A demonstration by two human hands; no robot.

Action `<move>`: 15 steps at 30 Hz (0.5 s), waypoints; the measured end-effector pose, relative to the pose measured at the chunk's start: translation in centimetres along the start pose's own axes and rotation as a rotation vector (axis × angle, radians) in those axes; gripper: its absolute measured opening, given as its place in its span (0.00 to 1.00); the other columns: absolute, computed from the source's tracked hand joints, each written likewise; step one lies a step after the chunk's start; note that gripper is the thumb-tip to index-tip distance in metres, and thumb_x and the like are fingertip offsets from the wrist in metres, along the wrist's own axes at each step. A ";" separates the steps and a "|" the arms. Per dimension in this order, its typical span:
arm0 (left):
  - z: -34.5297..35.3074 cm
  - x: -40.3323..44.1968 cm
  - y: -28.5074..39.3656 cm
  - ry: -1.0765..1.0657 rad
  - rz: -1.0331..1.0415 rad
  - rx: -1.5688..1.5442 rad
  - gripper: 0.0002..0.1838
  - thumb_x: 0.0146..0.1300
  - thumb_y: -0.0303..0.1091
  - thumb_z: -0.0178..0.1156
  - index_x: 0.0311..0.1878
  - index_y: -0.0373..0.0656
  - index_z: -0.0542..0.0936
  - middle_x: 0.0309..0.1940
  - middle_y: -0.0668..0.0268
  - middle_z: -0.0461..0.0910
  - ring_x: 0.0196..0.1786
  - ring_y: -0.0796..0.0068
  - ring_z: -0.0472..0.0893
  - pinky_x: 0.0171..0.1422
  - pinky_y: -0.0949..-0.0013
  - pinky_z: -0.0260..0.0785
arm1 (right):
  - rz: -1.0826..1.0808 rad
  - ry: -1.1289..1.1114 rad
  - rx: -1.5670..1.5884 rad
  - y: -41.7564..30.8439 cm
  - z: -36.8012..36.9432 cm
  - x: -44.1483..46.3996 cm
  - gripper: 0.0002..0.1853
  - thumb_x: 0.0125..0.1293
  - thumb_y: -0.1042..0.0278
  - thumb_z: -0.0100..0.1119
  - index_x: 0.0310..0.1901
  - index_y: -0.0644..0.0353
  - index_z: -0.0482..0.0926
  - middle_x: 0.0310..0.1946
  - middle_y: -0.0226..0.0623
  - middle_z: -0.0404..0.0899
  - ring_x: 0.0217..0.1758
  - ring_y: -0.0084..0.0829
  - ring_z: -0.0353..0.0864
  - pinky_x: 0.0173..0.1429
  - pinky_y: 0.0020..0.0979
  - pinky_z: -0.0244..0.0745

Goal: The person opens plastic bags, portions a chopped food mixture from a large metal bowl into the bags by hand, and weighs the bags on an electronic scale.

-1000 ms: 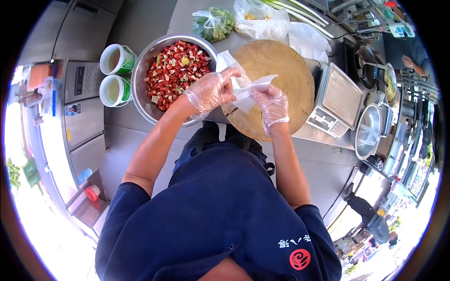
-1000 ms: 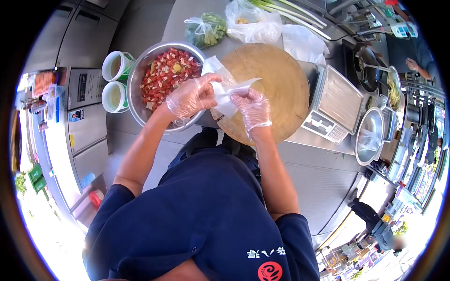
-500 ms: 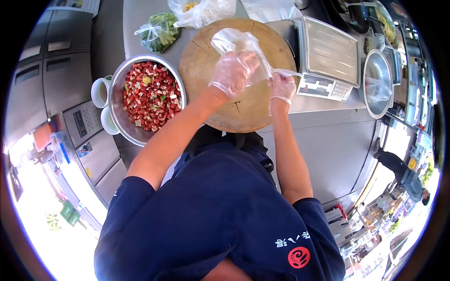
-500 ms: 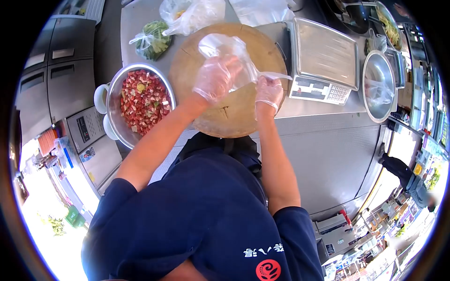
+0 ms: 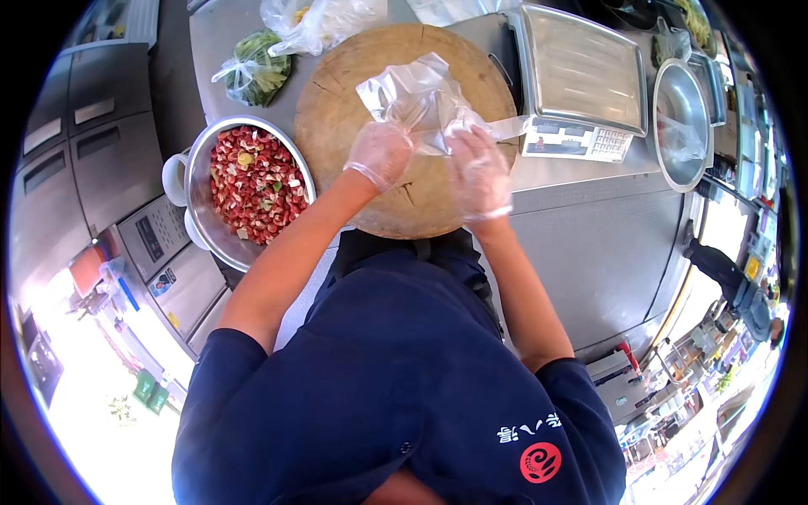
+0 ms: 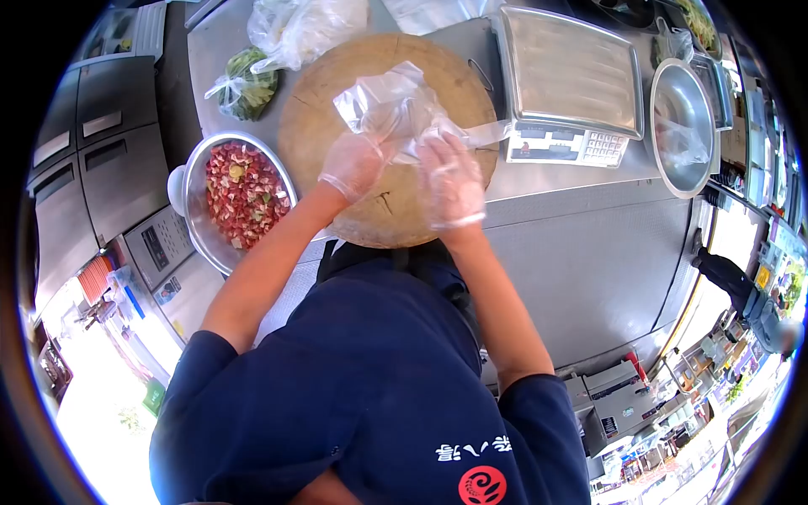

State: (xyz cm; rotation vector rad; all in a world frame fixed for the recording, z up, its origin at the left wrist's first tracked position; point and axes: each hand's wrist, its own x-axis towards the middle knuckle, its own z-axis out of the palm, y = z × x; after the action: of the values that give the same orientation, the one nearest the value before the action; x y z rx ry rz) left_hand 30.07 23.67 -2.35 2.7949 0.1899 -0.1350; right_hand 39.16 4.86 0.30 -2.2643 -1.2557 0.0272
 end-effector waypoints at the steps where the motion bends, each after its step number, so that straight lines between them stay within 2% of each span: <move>1: -0.6 -0.4 0.0 -0.119 -0.033 0.029 0.11 0.67 0.37 0.57 0.32 0.47 0.84 0.31 0.62 0.83 0.40 0.60 0.84 0.45 0.56 0.74 | 0.004 0.002 -0.001 -0.6 1.3 0.0 0.20 0.62 0.70 0.66 0.57 0.55 0.80 0.61 0.40 0.77 0.67 0.43 0.75 0.65 0.42 0.74; 2: -1.1 -0.8 0.0 -0.238 -0.068 0.058 0.11 0.68 0.37 0.56 0.32 0.46 0.85 0.29 0.62 0.84 0.38 0.59 0.85 0.44 0.56 0.75 | 0.021 -0.139 -0.053 -1.1 2.6 0.0 0.23 0.61 0.67 0.66 0.60 0.54 0.78 0.64 0.39 0.74 0.70 0.44 0.70 0.69 0.47 0.68; 3: -1.6 -1.6 0.0 -0.239 -0.071 0.059 0.11 0.68 0.37 0.56 0.32 0.46 0.85 0.29 0.62 0.84 0.38 0.59 0.85 0.44 0.56 0.75 | 0.035 -0.280 -0.102 -1.5 3.5 0.0 0.27 0.60 0.63 0.67 0.62 0.53 0.77 0.68 0.38 0.72 0.74 0.45 0.65 0.74 0.52 0.62; 6: -3.1 -4.4 0.0 -0.318 -0.043 0.081 0.11 0.67 0.35 0.56 0.32 0.47 0.85 0.29 0.61 0.85 0.36 0.58 0.86 0.43 0.55 0.76 | 0.041 -0.314 -0.091 -2.5 4.5 -0.6 0.30 0.60 0.61 0.68 0.66 0.52 0.74 0.72 0.39 0.66 0.76 0.44 0.62 0.75 0.54 0.58; 8: -4.7 -4.6 0.1 -0.309 -0.003 -0.073 0.11 0.69 0.38 0.55 0.39 0.43 0.83 0.34 0.56 0.85 0.37 0.52 0.84 0.40 0.52 0.75 | 0.039 -0.309 -0.098 -2.5 4.6 -0.7 0.30 0.60 0.61 0.67 0.65 0.51 0.75 0.72 0.39 0.66 0.76 0.44 0.62 0.75 0.54 0.59; 9: -5.3 -3.9 0.6 -0.307 -0.005 -0.078 0.11 0.69 0.38 0.55 0.39 0.43 0.83 0.34 0.56 0.85 0.37 0.52 0.84 0.40 0.52 0.75 | 0.035 -0.301 -0.102 -2.5 4.6 -0.6 0.30 0.60 0.62 0.67 0.65 0.51 0.75 0.72 0.39 0.66 0.76 0.44 0.63 0.75 0.53 0.59; 11: -5.9 -1.9 2.1 0.091 0.005 -0.155 0.11 0.67 0.34 0.57 0.50 0.46 0.83 0.51 0.59 0.83 0.51 0.55 0.83 0.51 0.54 0.76 | 0.024 -0.311 -0.130 -2.6 4.6 -0.7 0.28 0.62 0.62 0.65 0.64 0.53 0.76 0.71 0.39 0.68 0.76 0.45 0.63 0.76 0.53 0.59; 12: -4.4 -1.1 1.5 0.093 0.000 -0.160 0.11 0.67 0.34 0.57 0.50 0.46 0.83 0.51 0.59 0.83 0.51 0.55 0.83 0.51 0.54 0.76 | 0.016 -0.316 -0.156 -2.6 4.6 -0.7 0.26 0.64 0.62 0.63 0.64 0.55 0.76 0.70 0.39 0.69 0.76 0.45 0.63 0.76 0.53 0.59; 14: -0.4 0.3 -0.2 0.164 0.010 0.012 0.18 0.65 0.33 0.59 0.59 0.50 0.81 0.67 0.63 0.74 0.65 0.57 0.76 0.65 0.55 0.71 | 0.022 -0.388 -0.095 -2.4 3.6 0.0 0.26 0.63 0.64 0.63 0.64 0.57 0.75 0.70 0.42 0.68 0.75 0.47 0.65 0.75 0.51 0.61; 15: -0.3 0.2 -0.2 0.168 0.008 0.011 0.18 0.65 0.33 0.59 0.59 0.50 0.81 0.67 0.63 0.74 0.65 0.57 0.76 0.65 0.55 0.71 | 0.034 -0.450 -0.031 -2.1 3.1 0.7 0.27 0.63 0.66 0.63 0.65 0.60 0.74 0.70 0.45 0.68 0.73 0.49 0.66 0.74 0.49 0.63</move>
State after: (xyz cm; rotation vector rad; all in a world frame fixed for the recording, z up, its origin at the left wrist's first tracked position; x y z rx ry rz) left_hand 30.26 23.99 -2.17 2.8176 0.2192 0.1015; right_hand 37.03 7.72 -1.21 -2.3852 -1.4423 0.5610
